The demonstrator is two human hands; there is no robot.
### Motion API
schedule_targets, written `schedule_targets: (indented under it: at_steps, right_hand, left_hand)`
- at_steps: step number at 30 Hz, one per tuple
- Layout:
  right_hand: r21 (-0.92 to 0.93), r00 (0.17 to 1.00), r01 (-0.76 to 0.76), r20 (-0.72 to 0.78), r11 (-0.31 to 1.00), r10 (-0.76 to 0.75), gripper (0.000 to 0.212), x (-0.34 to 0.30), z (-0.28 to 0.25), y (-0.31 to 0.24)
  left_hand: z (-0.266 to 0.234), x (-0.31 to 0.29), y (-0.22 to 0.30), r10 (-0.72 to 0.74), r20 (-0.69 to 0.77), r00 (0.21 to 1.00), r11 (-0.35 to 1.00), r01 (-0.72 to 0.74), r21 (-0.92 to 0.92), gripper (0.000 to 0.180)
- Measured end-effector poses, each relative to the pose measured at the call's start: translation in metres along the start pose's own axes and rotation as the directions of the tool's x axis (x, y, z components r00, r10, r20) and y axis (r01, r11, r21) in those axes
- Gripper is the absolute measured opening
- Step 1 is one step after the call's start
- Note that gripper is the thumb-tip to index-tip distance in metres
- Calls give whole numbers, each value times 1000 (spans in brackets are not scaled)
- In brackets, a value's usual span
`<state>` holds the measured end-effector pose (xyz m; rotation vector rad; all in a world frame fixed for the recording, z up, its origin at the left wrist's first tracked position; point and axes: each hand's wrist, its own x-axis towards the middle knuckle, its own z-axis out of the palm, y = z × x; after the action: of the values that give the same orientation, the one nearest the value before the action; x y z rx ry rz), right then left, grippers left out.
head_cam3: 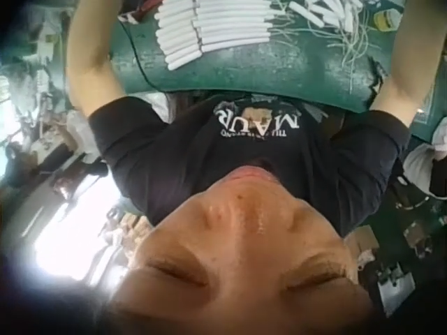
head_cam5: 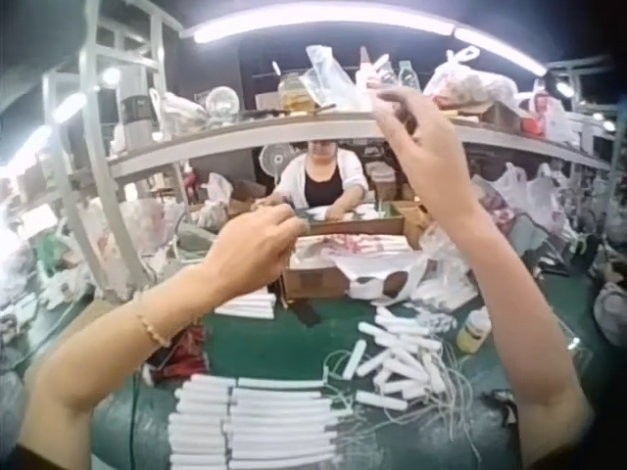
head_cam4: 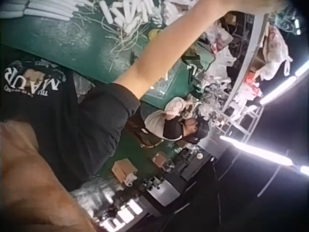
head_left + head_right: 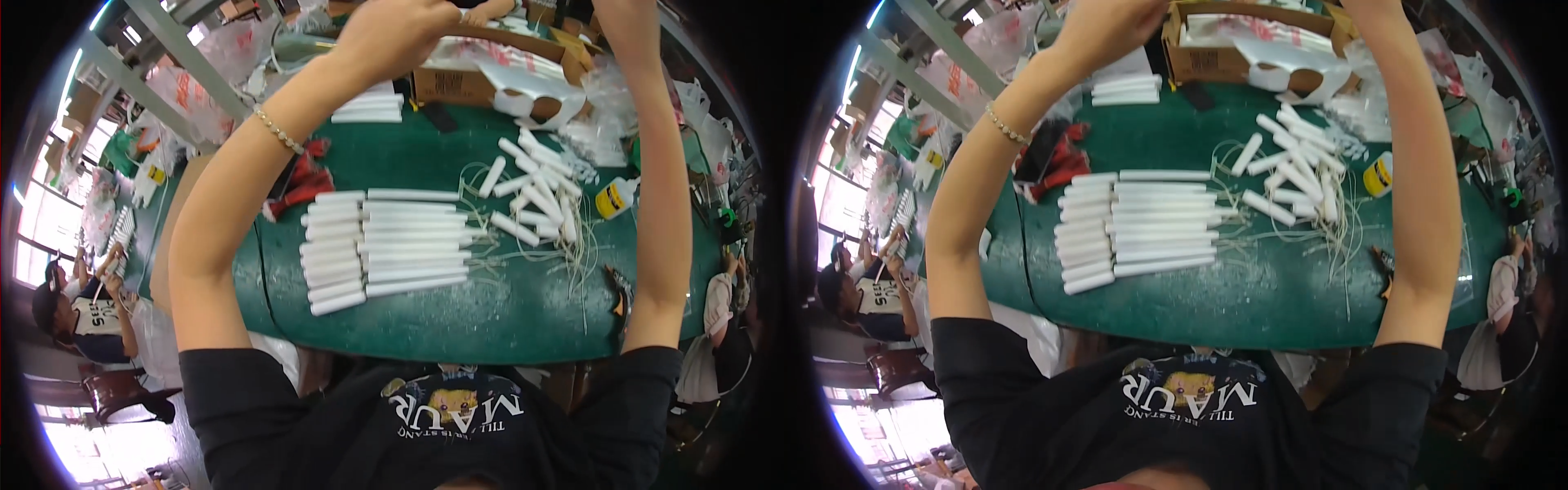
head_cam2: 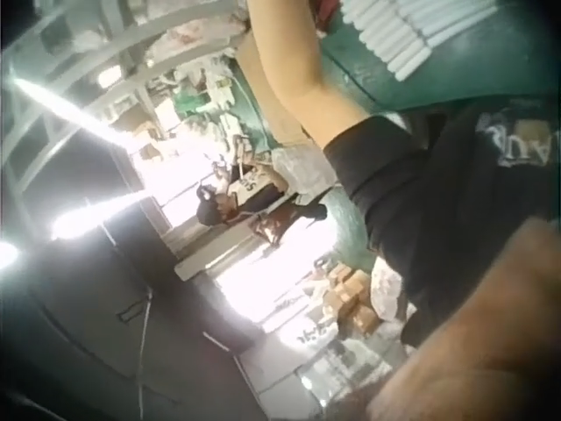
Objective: Threading wires and components through white plastic tubes on a factory assembly line.
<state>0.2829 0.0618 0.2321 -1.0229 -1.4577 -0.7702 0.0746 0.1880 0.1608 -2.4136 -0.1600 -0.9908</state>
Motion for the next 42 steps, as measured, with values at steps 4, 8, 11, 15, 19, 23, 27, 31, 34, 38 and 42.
schedule_targets:
  at_steps: [4, 8, 11, 15, 19, 23, 27, 31, 34, 38, 42]
  right_hand:
    - [-96, 873, -1, 485, 995, 48, 22, -112, -11, -8]
    - [-180, 615, -286, 719, 941, 325, 16, -227, -58, -41]
    - [-294, 577, -371, 670, 881, 467, 14, -283, -92, -63]
    - [-327, 652, -314, 608, 891, 453, 11, -319, -119, -87]
    - [-330, 658, -333, 589, 883, 469, 10, -326, -132, -99]
    - [-289, 671, -369, 575, 883, 468, 9, -324, -136, -100]
    - [-238, 673, -405, 576, 883, 464, 10, -324, -133, -87]
    - [-192, 673, -442, 575, 876, 465, 9, -320, -126, -79]
    - [-154, 683, -458, 570, 876, 457, 9, -326, -124, -73]
    - [-133, 677, -498, 558, 857, 480, 8, -328, -126, -73]
    - [-107, 690, -503, 547, 857, 474, 9, -334, -128, -72]
  left_hand:
    - [3, -65, 59, -16, 401, 916, 964, 120, -236, 13]
    - [6, -101, 127, 83, 575, 814, 887, 203, -415, 16]
    - [10, -115, 156, 46, 583, 811, 852, 273, -447, 16]
    - [47, -120, 167, -133, 649, 749, 853, 420, -310, 17]
    - [104, -118, 170, -419, 562, 713, 744, 624, -237, 26]
    - [124, -103, 178, -503, 542, 674, 718, 675, -173, 33]
    - [122, -87, 183, -446, 619, 646, 817, 577, -14, 41]
    - [132, -73, 179, -396, 757, 520, 787, 617, -12, 52]
    - [135, -68, 174, -351, 836, 423, 750, 661, -19, 52]
    - [149, -77, 161, -282, 871, 401, 699, 708, -100, 46]
    - [144, -67, 157, -205, 907, 367, 778, 624, -77, 40]
